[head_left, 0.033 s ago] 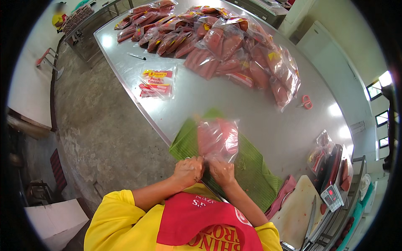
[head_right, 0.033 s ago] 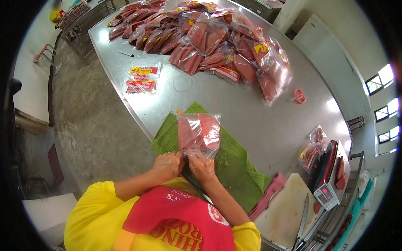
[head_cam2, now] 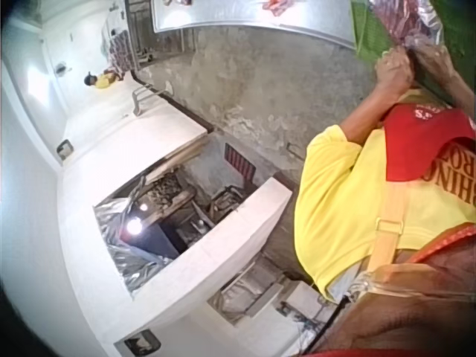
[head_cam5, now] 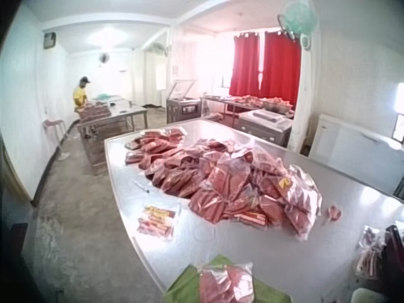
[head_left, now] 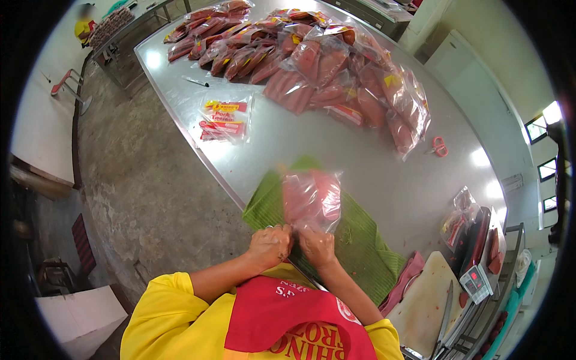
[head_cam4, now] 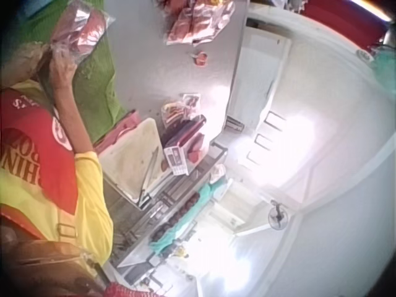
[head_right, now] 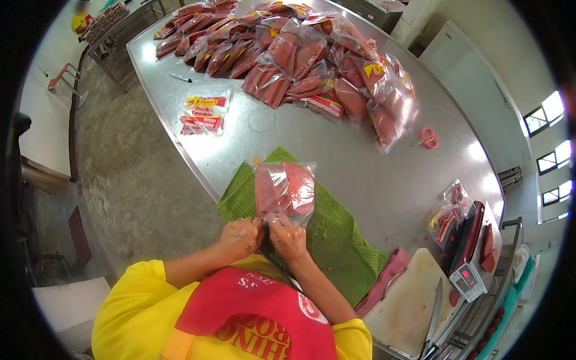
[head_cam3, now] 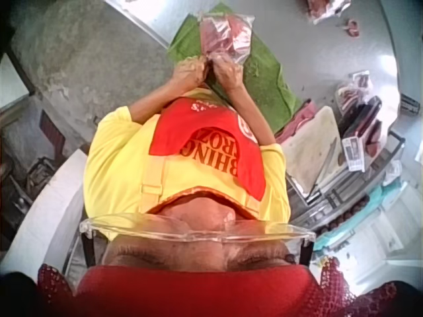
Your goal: The person slices large pieces of red meat into smaller portions on a cutting board, weighs them on a digital scale, and places them into plastic bags. The person repeats this process multiple times, handling the meat with a knife and arranging the packaged portions on the table.
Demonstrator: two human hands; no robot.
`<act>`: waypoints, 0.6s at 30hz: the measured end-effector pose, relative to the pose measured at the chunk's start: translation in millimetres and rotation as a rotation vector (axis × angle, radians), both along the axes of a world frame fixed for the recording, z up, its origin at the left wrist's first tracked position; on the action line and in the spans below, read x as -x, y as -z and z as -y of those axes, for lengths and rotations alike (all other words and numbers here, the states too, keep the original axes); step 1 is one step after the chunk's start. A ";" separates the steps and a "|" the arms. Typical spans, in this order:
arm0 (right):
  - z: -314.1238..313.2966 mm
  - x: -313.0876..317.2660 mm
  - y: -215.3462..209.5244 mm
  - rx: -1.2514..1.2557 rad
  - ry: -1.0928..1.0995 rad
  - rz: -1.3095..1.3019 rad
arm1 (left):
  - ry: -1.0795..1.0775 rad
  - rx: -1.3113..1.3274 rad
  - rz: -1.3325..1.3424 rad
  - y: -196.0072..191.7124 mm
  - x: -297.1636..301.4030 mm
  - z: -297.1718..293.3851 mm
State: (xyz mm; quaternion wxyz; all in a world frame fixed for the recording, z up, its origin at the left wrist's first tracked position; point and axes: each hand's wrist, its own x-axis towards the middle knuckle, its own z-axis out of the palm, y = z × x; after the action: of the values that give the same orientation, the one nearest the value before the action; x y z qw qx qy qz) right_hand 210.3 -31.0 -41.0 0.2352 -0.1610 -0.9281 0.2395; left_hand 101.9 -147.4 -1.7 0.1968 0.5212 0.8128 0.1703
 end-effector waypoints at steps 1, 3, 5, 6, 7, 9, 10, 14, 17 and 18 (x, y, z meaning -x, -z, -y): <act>1.7 4.1 -0.8 0.005 0.019 -0.006 | -0.005 0.011 0.006 0.2 0.7 -0.4; 3.5 12.3 -3.6 0.012 0.060 -0.024 | -0.011 0.030 0.012 0.6 2.9 -3.1; 4.7 19.9 -7.3 -0.005 0.108 0.051 | -0.023 0.051 0.021 -1.1 6.6 -8.6; 4.5 21.1 -10.5 -0.014 0.137 0.089 | -0.024 0.060 0.027 -2.4 8.0 -11.3; 3.8 19.9 -14.6 -0.001 0.142 0.086 | 0.003 0.049 0.037 -0.9 10.5 -10.6; 1.5 14.3 -20.3 0.027 0.154 0.073 | 0.062 0.030 0.053 4.7 19.3 -6.3; -2.6 6.9 -19.3 -0.004 0.171 0.011 | 0.065 0.107 0.073 -8.9 23.9 -8.5; -15.7 -35.4 -23.9 0.079 0.363 -0.088 | 0.046 -0.016 0.024 -42.4 28.0 -6.7; -10.4 -43.3 -49.7 0.191 0.499 0.073 | 0.128 -0.288 -0.180 -36.3 22.4 -24.4; -10.9 -35.5 -54.6 0.064 0.443 0.042 | 0.175 -0.351 -0.261 -30.3 19.9 -33.0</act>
State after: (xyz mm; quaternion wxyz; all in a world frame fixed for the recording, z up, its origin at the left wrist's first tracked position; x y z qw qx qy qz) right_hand 245.8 -20.1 13.5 0.2572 -0.3733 -0.8668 0.2076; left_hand 82.0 -114.5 28.6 0.0105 0.6335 0.7410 0.2225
